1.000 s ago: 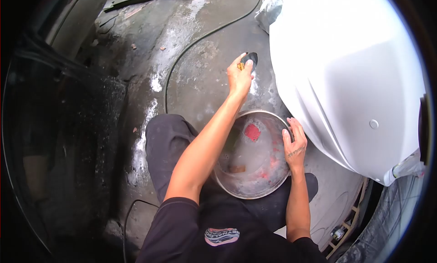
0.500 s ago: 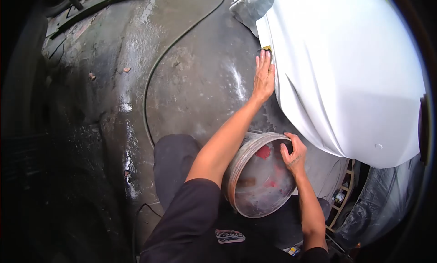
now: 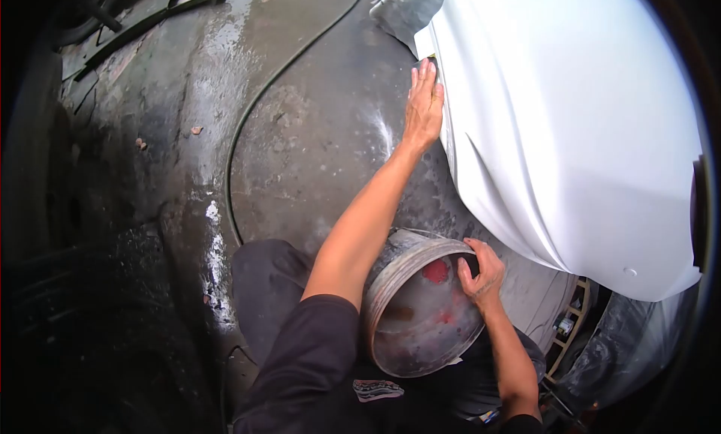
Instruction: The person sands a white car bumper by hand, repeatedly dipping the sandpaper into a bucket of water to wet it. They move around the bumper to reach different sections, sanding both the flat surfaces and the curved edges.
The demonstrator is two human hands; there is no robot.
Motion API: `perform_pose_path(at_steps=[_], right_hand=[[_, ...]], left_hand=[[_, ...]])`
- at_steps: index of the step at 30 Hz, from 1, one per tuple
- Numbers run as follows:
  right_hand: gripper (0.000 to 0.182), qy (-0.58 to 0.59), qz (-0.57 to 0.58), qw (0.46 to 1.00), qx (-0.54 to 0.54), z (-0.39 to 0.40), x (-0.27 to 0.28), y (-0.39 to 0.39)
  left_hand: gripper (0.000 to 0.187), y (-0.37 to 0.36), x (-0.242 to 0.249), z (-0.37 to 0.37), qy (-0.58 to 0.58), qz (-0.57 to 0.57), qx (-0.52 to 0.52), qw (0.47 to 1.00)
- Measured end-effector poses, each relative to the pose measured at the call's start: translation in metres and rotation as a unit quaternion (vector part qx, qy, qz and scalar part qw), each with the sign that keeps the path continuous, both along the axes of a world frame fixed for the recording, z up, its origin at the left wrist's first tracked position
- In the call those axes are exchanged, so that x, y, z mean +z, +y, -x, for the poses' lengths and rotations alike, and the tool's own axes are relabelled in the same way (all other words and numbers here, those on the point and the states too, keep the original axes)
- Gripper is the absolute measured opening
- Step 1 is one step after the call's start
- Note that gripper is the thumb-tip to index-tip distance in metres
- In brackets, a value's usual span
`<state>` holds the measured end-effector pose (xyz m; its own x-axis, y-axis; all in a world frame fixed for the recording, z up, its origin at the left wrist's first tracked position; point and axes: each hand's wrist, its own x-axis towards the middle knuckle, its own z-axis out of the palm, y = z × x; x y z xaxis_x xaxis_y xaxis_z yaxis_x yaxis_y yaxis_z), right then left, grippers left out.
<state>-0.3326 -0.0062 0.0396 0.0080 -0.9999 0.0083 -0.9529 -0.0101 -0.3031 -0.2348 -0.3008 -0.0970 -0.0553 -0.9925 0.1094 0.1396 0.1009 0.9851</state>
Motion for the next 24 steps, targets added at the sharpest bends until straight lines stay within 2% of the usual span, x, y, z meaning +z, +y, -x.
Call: perform_pose_path(at_steps=[1,4,8,11,12,16,19,22,24], right_hand=[[0.040,-0.001,0.001,1.000,0.002,0.001,0.000,-0.001],[0.041,-0.006,-0.011,1.000,-0.002,-0.002,0.002,-0.002],[0.041,0.000,0.007,1.000,0.012,0.000,-0.002,-0.004],[0.042,-0.001,0.012,1.000,0.012,0.001,-0.006,-0.003],[0.042,-0.001,0.015,1.000,0.006,-0.002,-0.005,-0.001],[0.042,0.004,0.006,1.000,0.012,-0.002,0.000,-0.003],[0.042,-0.007,0.000,1.000,0.010,-0.001,-0.001,-0.003],[0.042,-0.004,0.011,1.000,0.010,0.000,-0.004,-0.001],[0.043,-0.003,0.007,1.000,0.018,0.002,-0.007,0.002]], left_hand=[[0.060,0.015,-0.003,0.003,0.043,0.004,0.002,0.999],[0.061,0.058,-0.007,0.010,0.061,0.005,0.005,0.998],[0.062,-0.016,-0.011,-0.001,0.037,0.003,-0.023,0.999],[0.059,-0.058,-0.008,-0.011,-0.066,0.008,-0.025,0.997],[0.059,-0.042,-0.013,-0.009,-0.069,0.001,-0.026,0.997],[0.064,0.052,-0.012,0.009,0.047,0.006,-0.004,0.999],[0.060,0.036,-0.012,0.009,0.046,0.015,0.018,0.999],[0.058,-0.052,-0.011,-0.001,0.013,0.007,-0.004,1.000],[0.058,-0.059,-0.015,-0.005,0.002,0.019,-0.002,1.000]])
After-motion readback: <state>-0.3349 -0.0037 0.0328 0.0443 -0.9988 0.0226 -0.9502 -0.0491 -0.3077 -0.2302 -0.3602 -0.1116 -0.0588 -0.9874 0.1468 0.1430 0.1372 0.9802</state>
